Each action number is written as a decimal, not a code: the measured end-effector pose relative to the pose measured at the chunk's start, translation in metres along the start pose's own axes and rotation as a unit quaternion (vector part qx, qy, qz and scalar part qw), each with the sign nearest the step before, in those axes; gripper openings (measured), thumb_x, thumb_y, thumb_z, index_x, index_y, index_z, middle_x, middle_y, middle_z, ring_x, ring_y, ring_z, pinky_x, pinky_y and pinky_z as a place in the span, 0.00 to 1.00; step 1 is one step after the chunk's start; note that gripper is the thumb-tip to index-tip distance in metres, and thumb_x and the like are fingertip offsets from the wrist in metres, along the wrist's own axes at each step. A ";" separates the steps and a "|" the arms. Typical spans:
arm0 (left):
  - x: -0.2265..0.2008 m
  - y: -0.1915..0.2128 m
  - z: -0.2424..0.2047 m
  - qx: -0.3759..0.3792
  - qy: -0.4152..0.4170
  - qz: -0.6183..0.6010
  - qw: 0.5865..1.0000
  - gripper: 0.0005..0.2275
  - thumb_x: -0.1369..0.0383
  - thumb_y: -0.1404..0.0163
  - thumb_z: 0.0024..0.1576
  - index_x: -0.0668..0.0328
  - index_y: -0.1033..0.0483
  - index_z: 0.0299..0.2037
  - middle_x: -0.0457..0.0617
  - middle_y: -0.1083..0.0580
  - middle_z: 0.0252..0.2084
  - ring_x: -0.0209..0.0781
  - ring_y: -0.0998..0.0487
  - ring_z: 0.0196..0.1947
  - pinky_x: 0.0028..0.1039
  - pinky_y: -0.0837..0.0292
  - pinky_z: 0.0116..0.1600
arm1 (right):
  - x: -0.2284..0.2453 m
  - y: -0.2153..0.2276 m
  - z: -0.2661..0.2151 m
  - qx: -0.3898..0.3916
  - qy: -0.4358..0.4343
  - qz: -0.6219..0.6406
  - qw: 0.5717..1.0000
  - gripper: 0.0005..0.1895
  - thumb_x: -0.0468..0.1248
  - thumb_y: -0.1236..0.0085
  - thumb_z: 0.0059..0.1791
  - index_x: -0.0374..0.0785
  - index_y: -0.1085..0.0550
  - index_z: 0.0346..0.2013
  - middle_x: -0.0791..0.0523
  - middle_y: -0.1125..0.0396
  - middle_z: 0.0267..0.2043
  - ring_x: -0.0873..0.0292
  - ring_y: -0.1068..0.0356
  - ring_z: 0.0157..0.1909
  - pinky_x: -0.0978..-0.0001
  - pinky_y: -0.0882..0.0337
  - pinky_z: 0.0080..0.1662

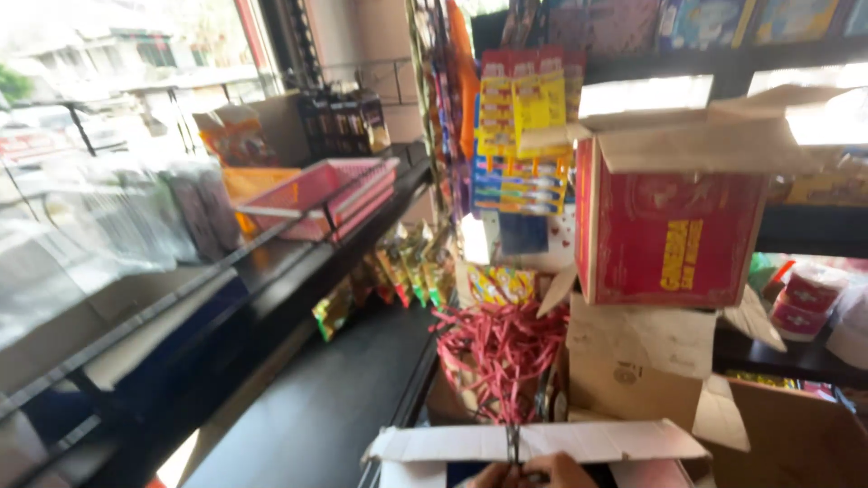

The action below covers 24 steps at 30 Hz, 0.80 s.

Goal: Stock snacks and boxes onto shelves in a grocery store.

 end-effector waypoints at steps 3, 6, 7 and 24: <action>-0.021 0.007 -0.002 0.012 -0.019 0.051 0.998 0.06 0.68 0.38 0.49 0.57 0.13 0.34 0.56 0.19 0.22 0.44 0.17 0.18 0.33 0.23 0.27 | 0.057 0.042 0.015 0.016 -0.046 0.022 0.999 0.11 0.40 0.33 0.45 0.39 0.18 0.39 0.48 0.23 0.35 0.48 0.20 0.40 0.59 0.23 0.42; -0.079 0.017 -0.006 0.051 -0.076 0.056 0.994 0.05 0.69 0.46 0.56 0.61 0.20 0.32 0.60 0.20 0.26 0.58 0.16 0.30 0.40 0.22 0.34 | 0.084 0.056 0.014 -0.010 0.055 -0.067 0.996 0.11 0.38 0.36 0.44 0.38 0.19 0.39 0.48 0.24 0.34 0.43 0.23 0.38 0.54 0.25 0.39; -0.102 0.023 -0.011 0.057 -0.068 0.063 0.994 0.05 0.69 0.47 0.57 0.61 0.21 0.33 0.62 0.21 0.26 0.61 0.17 0.31 0.43 0.24 0.34 | 0.087 0.053 0.011 -0.019 0.098 -0.120 0.988 0.11 0.38 0.37 0.44 0.38 0.20 0.39 0.49 0.26 0.33 0.43 0.25 0.36 0.53 0.26 0.38; -0.170 0.056 -0.031 0.108 -0.036 0.144 0.983 0.10 0.62 0.48 0.58 0.59 0.25 0.42 0.60 0.23 0.25 0.62 0.20 0.28 0.48 0.28 0.33 | 0.122 0.054 0.028 -0.056 0.185 -0.340 0.920 0.19 0.38 0.36 0.39 0.34 0.28 0.41 0.49 0.32 0.39 0.43 0.27 0.35 0.52 0.28 0.31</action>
Point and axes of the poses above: each hand's wrist, its own z-axis towards the middle knuckle, its own y-axis out of the back of the hand, x = y × z, the point moved 3 cm from there along z, towards the middle knuckle
